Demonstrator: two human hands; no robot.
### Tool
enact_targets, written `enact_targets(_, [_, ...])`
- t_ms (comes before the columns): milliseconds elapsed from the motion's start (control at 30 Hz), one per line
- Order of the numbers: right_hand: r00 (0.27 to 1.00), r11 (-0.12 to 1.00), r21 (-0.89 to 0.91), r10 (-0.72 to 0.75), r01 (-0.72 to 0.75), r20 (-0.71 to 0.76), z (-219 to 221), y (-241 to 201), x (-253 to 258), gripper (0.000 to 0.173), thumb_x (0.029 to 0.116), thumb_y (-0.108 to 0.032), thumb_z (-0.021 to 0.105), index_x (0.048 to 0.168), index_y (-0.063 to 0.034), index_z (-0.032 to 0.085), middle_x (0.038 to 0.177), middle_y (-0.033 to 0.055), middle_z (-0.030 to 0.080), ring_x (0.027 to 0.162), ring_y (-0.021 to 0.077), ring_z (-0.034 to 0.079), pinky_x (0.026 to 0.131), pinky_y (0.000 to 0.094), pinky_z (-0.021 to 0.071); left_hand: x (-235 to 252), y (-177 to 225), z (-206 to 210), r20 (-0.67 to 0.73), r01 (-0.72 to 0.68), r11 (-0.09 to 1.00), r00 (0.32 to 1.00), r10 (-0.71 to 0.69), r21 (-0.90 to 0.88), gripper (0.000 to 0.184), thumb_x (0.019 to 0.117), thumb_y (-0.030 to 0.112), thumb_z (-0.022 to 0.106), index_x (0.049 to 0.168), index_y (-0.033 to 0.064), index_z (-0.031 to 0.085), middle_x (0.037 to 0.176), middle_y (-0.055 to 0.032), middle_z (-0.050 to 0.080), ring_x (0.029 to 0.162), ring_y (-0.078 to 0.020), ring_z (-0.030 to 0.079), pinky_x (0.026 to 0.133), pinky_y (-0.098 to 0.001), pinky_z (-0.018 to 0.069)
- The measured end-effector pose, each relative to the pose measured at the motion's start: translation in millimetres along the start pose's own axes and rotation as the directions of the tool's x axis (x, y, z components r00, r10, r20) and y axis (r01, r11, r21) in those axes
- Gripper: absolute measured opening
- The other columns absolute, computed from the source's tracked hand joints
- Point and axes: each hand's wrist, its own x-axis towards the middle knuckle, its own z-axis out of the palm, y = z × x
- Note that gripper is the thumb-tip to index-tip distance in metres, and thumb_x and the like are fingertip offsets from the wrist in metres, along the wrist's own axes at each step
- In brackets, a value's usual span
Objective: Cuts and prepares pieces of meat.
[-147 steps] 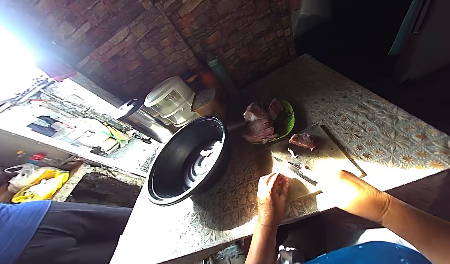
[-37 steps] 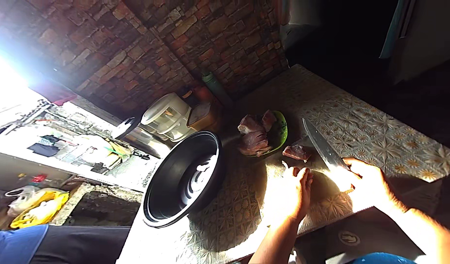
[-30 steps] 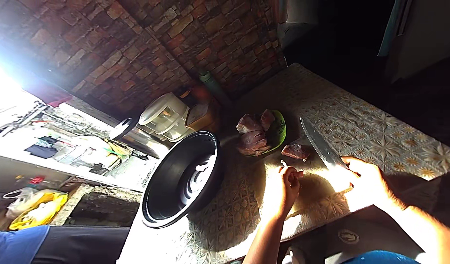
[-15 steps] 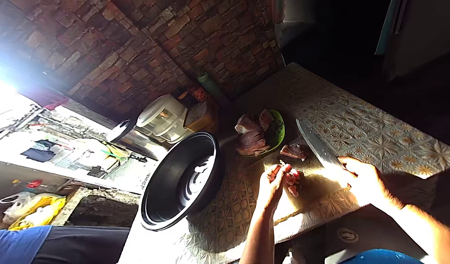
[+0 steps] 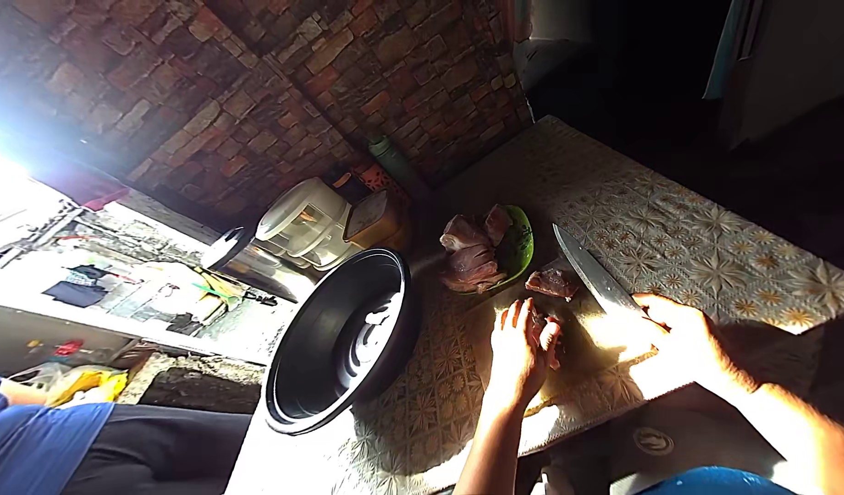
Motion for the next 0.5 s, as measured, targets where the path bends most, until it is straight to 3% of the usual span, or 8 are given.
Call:
enact_targets(133, [1.0, 1.0, -0.004, 0.005, -0.005, 0.003, 0, 0, 0, 0.03, 0.0885, -0.006, 0.06, 0.113, 0.0077, 0.071, 0.081, 0.0126, 0.071, 0.063, 0.0077, 0.061, 0.061, 0.022, 0.0531, 12, 7, 5, 0.081, 0.085, 0.986, 0.992, -0.098, 0.142, 0.072, 0.1041, 0.061, 0.032, 0.151, 0.0111, 0.051, 0.157, -0.0129, 0.048, 0.146, -0.0377, 0.039, 0.111, -0.0626, 0.0339])
enact_targets(267, [0.999, 0.999, -0.001, 0.038, -0.038, 0.012, -1, 0, 0, 0.03, 0.0892, -0.009, 0.06, 0.113, 0.0052, 0.071, 0.079, 0.0087, 0.07, 0.064, 0.0044, 0.061, 0.061, 0.0203, 0.053, 11, 7, 7, 0.06, -0.089, 0.987, 0.995, 0.082, 0.133, 0.069, 0.1038, 0.061, 0.033, 0.133, 0.0085, 0.068, 0.135, -0.0123, 0.065, 0.133, -0.0305, 0.056, 0.115, -0.0508, 0.0396])
enact_targets(367, [1.0, 1.0, 0.006, 0.01, -0.01, -0.01, 0, 2, 1, 0.028, 0.0893, -0.01, 0.062, 0.111, 0.0046, 0.072, 0.079, 0.0079, 0.07, 0.066, 0.0022, 0.06, 0.064, 0.0172, 0.0509, -3, 15, 4, 0.077, -0.154, 0.985, 0.986, 0.148, 0.08, 0.064, 0.1018, 0.06, 0.043, 0.132, 0.0088, 0.068, 0.118, -0.0113, 0.07, 0.116, -0.0281, 0.064, 0.104, -0.0495, 0.0477])
enact_targets(500, [0.999, 0.999, 0.007, 0.04, -0.04, 0.013, 0, 1, 1, 0.028, 0.0909, -0.01, 0.062, 0.112, 0.0058, 0.071, 0.078, 0.0087, 0.069, 0.062, 0.0042, 0.06, 0.059, 0.0201, 0.0521, -14, 14, -6, 0.03, -0.064, 0.998, 0.998, 0.063, 0.026, 0.065, 0.0902, 0.055, 0.069, 0.139, 0.0121, 0.064, 0.133, -0.0148, 0.064, 0.127, -0.0345, 0.057, 0.105, -0.053, 0.0465])
